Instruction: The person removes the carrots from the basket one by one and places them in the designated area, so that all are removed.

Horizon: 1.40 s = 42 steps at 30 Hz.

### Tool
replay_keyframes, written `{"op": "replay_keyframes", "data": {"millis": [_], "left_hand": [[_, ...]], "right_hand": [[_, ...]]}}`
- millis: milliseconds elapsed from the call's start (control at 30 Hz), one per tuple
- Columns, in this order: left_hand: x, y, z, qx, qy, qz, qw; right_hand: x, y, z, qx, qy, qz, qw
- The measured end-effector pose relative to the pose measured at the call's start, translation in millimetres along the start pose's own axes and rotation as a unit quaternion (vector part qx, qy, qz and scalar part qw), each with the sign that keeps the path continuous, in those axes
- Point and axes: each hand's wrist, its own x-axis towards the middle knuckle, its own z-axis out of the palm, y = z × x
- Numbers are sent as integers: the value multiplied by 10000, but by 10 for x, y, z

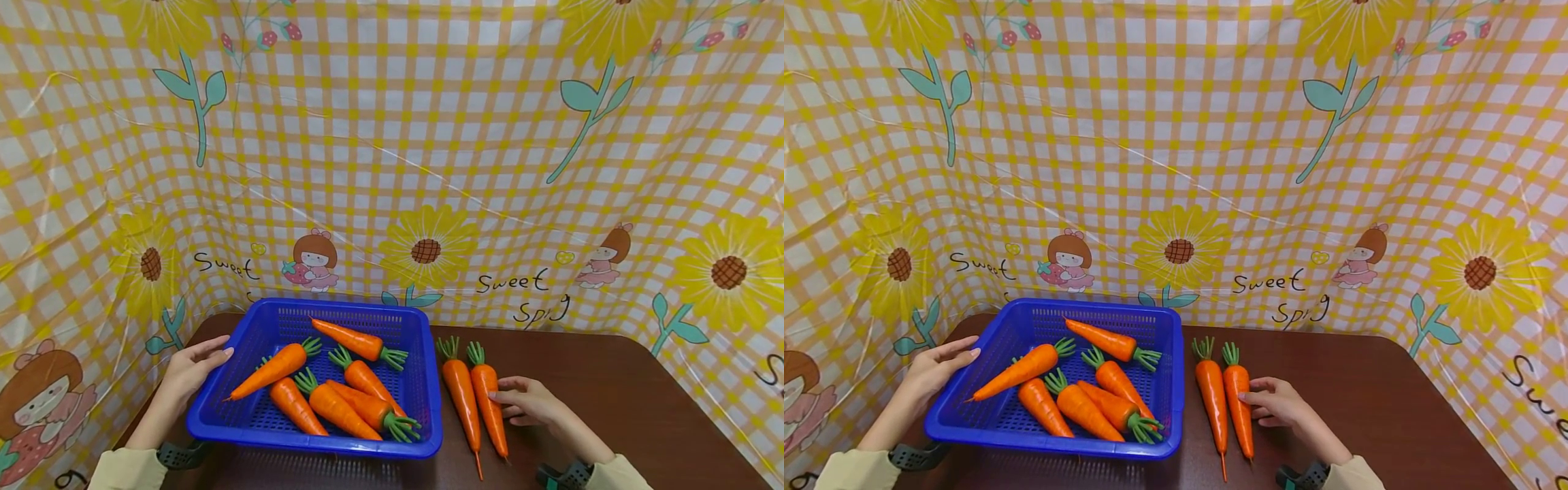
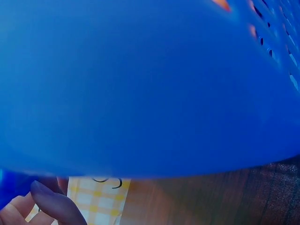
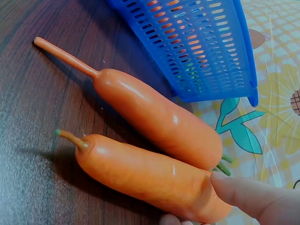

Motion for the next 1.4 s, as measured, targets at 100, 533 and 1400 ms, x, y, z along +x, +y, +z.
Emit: {"op": "replay_keyframes", "data": {"millis": [100,533,1400], "left_hand": [[3,-1,-12,-37,24,-8,10000],[-11,-10,-26,13,82,5,10000],[22,-25,16,-308,-37,81,9995]], "right_hand": [[-10,1,-9,-7,-44,-53,10000],[21,3,-25,20,-84,-88,9999],[-23,-258,-167,-822,298,-777,9931]]}}
